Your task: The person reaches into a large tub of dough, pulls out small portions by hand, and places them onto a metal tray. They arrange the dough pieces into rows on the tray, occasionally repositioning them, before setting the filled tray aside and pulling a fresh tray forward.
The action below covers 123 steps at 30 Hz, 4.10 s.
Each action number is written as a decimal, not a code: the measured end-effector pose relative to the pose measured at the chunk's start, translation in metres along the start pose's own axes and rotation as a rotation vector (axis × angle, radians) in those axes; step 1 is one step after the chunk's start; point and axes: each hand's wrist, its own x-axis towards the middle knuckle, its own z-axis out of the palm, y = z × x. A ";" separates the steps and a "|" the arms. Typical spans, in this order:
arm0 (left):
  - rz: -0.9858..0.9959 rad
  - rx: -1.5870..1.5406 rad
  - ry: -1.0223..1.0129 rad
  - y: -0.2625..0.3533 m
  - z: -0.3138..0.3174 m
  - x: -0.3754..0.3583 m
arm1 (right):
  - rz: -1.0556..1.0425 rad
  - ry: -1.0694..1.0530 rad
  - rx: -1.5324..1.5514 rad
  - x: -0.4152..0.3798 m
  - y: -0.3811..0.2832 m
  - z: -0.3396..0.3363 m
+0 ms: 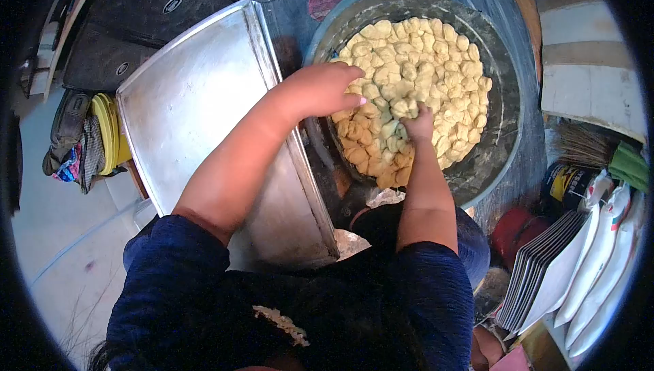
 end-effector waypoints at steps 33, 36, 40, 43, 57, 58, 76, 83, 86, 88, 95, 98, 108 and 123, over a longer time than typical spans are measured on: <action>-0.070 -0.986 1.051 -0.105 -0.010 -0.225 | -1.301 0.191 -0.034 -0.242 -0.364 -0.043; -0.077 -1.072 1.065 -0.111 -0.010 -0.224 | -1.252 0.077 0.010 -0.254 -0.366 -0.052; -0.044 -1.136 1.134 -0.116 -0.012 -0.223 | -1.264 -0.101 0.119 -0.256 -0.357 -0.046; -0.037 -1.133 1.159 -0.115 -0.010 -0.221 | -1.321 -0.192 0.146 -0.259 -0.342 -0.058; -0.096 0.064 1.032 -0.047 -0.010 -0.213 | -0.991 0.024 0.036 -0.203 -0.320 -0.026; -0.161 0.131 0.821 -0.046 -0.003 -0.209 | -1.024 0.000 0.050 -0.202 -0.321 -0.023; 0.037 0.468 0.319 0.077 0.056 -0.138 | 0.168 -0.244 -0.295 -0.010 -0.037 0.051; 0.019 0.554 0.069 0.076 0.084 -0.120 | 0.170 -0.479 -0.503 -0.072 -0.070 0.030; 0.021 0.551 0.105 0.074 0.084 -0.116 | 0.059 -0.163 -0.274 -0.053 -0.068 0.032; 0.032 0.577 0.097 0.075 0.082 -0.118 | 0.017 -0.194 -0.287 -0.054 -0.095 0.020; 0.044 0.546 0.160 0.072 0.086 -0.116 | -0.063 -0.346 -0.480 -0.063 -0.097 0.055; 0.045 0.536 0.158 0.070 0.086 -0.117 | -0.086 -0.268 -0.479 -0.061 -0.085 0.073; 0.139 0.426 0.326 0.058 0.097 -0.117 | 0.021 -0.209 -0.392 -0.087 -0.084 0.048; 0.308 0.230 0.418 0.049 0.094 -0.124 | -0.095 0.327 0.450 -0.036 -0.060 0.014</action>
